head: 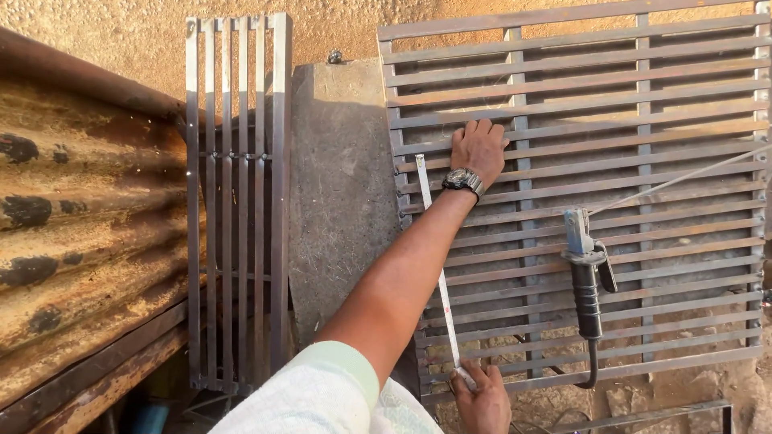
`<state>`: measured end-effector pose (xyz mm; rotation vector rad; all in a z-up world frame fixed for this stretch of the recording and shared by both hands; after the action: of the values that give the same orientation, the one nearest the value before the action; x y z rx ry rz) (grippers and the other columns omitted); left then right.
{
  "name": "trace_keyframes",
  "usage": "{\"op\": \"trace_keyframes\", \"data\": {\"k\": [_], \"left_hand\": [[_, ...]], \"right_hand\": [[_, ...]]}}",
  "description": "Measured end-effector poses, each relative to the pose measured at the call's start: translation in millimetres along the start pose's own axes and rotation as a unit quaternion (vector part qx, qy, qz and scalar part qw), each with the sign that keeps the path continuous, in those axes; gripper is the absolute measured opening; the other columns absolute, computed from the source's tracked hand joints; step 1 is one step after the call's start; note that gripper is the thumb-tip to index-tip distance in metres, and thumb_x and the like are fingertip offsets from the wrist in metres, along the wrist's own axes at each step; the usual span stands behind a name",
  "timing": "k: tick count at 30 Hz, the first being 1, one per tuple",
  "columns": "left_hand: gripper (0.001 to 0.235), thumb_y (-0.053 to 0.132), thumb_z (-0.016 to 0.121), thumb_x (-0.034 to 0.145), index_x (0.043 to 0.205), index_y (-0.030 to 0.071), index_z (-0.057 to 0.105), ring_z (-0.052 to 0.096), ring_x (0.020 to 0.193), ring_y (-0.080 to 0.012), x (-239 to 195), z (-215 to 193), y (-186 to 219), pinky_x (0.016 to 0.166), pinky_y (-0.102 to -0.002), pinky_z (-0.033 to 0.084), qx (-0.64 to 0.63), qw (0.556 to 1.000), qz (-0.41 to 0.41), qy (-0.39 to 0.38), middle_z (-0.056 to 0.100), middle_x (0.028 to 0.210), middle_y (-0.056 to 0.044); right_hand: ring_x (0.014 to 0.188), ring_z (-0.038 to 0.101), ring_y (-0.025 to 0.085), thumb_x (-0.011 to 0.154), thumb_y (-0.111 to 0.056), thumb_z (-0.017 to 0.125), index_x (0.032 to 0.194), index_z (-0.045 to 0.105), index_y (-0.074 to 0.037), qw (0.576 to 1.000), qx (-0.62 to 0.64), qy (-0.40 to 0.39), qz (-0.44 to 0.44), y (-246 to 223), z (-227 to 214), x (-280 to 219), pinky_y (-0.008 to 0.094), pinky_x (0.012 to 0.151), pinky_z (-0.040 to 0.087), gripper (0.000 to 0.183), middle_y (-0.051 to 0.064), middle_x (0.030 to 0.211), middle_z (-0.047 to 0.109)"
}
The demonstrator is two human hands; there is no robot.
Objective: Measuring and welding metal bars to fabricate a grate.
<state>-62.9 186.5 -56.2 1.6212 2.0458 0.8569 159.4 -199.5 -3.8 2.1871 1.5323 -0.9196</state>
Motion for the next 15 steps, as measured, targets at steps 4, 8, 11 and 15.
{"op": "trace_keyframes", "data": {"k": [4, 8, 11, 15], "left_hand": [[0.011, 0.026, 0.064, 0.094, 0.097, 0.016, 0.068, 0.058, 0.105, -0.0252, -3.2, -5.4, 4.7, 0.099, -0.045, 0.039, 0.014, 0.999, 0.003, 0.053, 0.064, 0.101, -0.003], [0.012, 0.027, 0.063, 0.095, 0.098, 0.016, 0.066, 0.058, 0.104, -0.0254, -4.4, -12.0, 9.1, 0.098, -0.045, 0.038, 0.028, 0.998, 0.011, 0.057, 0.063, 0.101, -0.004], [0.011, 0.026, 0.062, 0.095, 0.098, 0.016, 0.064, 0.058, 0.105, -0.0244, -5.2, -16.1, 10.4, 0.101, -0.044, 0.038, 0.039, 0.998, 0.003, 0.045, 0.063, 0.101, -0.004], [0.012, 0.027, 0.060, 0.097, 0.100, 0.015, 0.064, 0.058, 0.106, -0.0248, -3.9, -12.7, 10.3, 0.102, -0.045, 0.037, 0.045, 0.998, 0.002, 0.031, 0.062, 0.103, -0.005]], "right_hand": [[0.081, 0.077, 0.026, 0.082, -0.038, 0.078, 0.121, 0.076, -0.029, 1.000, 0.009, -0.022, 0.016, -16.9, -3.9, -6.4, 0.040, 0.079, 0.060, 0.041, 0.010, 0.114, 0.068], [0.082, 0.076, 0.027, 0.081, -0.037, 0.079, 0.122, 0.075, -0.030, 0.999, 0.005, -0.031, 0.036, -23.7, -5.6, -7.6, 0.041, 0.080, 0.059, 0.041, 0.011, 0.115, 0.066], [0.083, 0.076, 0.027, 0.079, -0.035, 0.080, 0.117, 0.077, -0.027, 0.999, 0.048, -0.019, -0.006, -24.8, 0.5, -5.4, 0.041, 0.077, 0.061, 0.039, 0.011, 0.117, 0.066], [0.085, 0.078, 0.026, 0.080, -0.034, 0.080, 0.117, 0.077, -0.023, 0.996, 0.082, -0.029, -0.006, -22.0, 11.3, -2.6, 0.039, 0.075, 0.062, 0.039, 0.010, 0.117, 0.066]]}}
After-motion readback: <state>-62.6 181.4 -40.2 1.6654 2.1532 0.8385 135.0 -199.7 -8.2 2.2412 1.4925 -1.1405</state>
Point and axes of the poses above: each hand's wrist, its own x-axis towards the middle knuckle, its own z-axis out of the palm, y = z × x, the point moved 8 cm from there along x, towards the middle knuckle
